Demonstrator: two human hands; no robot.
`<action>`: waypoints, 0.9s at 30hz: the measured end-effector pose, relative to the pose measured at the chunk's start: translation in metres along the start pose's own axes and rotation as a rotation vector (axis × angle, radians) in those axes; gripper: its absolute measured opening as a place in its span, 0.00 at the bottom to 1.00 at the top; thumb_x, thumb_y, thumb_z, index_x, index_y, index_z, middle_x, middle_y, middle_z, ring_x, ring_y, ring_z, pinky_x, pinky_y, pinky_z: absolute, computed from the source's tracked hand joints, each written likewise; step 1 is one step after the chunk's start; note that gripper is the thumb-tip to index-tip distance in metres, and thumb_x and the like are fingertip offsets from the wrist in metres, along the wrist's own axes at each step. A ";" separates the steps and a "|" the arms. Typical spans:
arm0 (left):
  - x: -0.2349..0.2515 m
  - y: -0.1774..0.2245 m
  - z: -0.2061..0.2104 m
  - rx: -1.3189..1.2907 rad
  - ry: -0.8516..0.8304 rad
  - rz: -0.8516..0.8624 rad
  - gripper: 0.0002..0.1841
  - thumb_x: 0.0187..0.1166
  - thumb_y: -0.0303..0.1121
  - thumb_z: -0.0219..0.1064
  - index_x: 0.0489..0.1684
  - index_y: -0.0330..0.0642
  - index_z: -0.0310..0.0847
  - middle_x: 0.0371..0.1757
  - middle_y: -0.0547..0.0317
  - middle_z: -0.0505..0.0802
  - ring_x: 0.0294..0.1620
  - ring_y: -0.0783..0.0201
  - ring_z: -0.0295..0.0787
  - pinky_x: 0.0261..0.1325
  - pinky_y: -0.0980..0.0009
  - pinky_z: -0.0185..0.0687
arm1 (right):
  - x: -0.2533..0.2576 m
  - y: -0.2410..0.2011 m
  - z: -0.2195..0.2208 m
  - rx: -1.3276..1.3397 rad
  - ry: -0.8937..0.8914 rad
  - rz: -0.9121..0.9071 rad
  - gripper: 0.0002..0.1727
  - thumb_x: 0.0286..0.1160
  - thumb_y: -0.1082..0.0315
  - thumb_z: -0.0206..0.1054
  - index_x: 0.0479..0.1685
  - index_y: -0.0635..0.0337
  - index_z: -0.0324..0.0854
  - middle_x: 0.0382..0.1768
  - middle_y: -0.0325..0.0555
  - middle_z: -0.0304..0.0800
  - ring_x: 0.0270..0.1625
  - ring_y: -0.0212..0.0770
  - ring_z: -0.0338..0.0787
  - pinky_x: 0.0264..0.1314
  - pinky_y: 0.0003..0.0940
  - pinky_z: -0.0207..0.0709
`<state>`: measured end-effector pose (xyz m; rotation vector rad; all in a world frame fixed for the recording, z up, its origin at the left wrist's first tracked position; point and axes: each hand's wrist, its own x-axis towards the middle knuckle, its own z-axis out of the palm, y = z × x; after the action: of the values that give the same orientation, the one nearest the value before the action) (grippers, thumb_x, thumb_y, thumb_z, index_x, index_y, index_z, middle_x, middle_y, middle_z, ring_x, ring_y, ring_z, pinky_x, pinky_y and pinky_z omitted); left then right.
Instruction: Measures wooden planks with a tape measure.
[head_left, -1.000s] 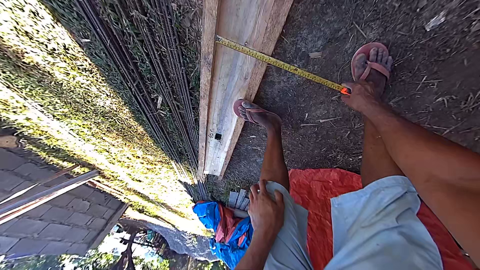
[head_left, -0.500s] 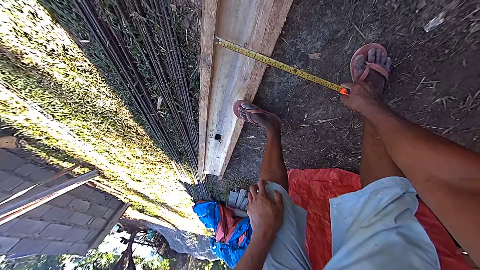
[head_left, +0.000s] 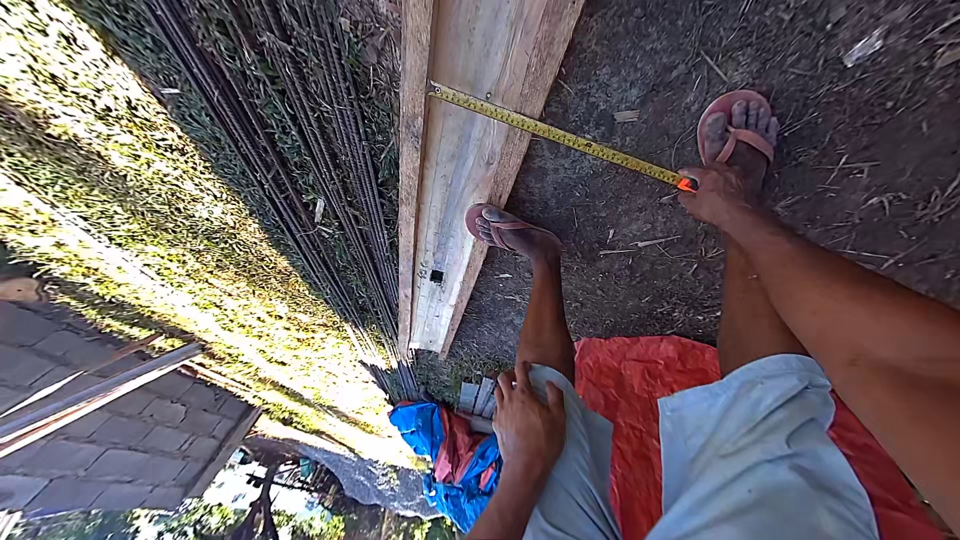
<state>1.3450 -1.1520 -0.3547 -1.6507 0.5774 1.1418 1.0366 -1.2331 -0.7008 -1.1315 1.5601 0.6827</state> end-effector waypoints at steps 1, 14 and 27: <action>0.000 0.000 0.000 -0.001 -0.001 0.001 0.28 0.80 0.56 0.56 0.79 0.61 0.75 0.75 0.50 0.81 0.71 0.47 0.81 0.59 0.49 0.84 | 0.000 0.000 0.000 -0.001 0.001 0.002 0.26 0.79 0.64 0.68 0.78 0.51 0.80 0.75 0.69 0.78 0.78 0.75 0.73 0.76 0.74 0.65; -0.002 0.003 -0.006 0.016 0.001 -0.001 0.28 0.80 0.56 0.56 0.79 0.61 0.75 0.74 0.50 0.81 0.71 0.47 0.81 0.58 0.49 0.85 | 0.001 -0.002 -0.002 0.001 -0.017 0.017 0.26 0.79 0.63 0.69 0.78 0.49 0.81 0.75 0.66 0.79 0.79 0.74 0.72 0.74 0.75 0.65; -0.003 0.006 -0.007 0.036 0.000 -0.015 0.29 0.80 0.57 0.55 0.80 0.61 0.75 0.73 0.51 0.82 0.70 0.47 0.82 0.57 0.49 0.85 | 0.001 -0.001 -0.001 0.010 -0.008 0.028 0.26 0.78 0.62 0.69 0.78 0.47 0.81 0.75 0.65 0.79 0.79 0.74 0.71 0.74 0.76 0.64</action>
<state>1.3413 -1.1608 -0.3545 -1.6221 0.5817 1.1144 1.0372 -1.2349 -0.7012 -1.1006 1.5734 0.6966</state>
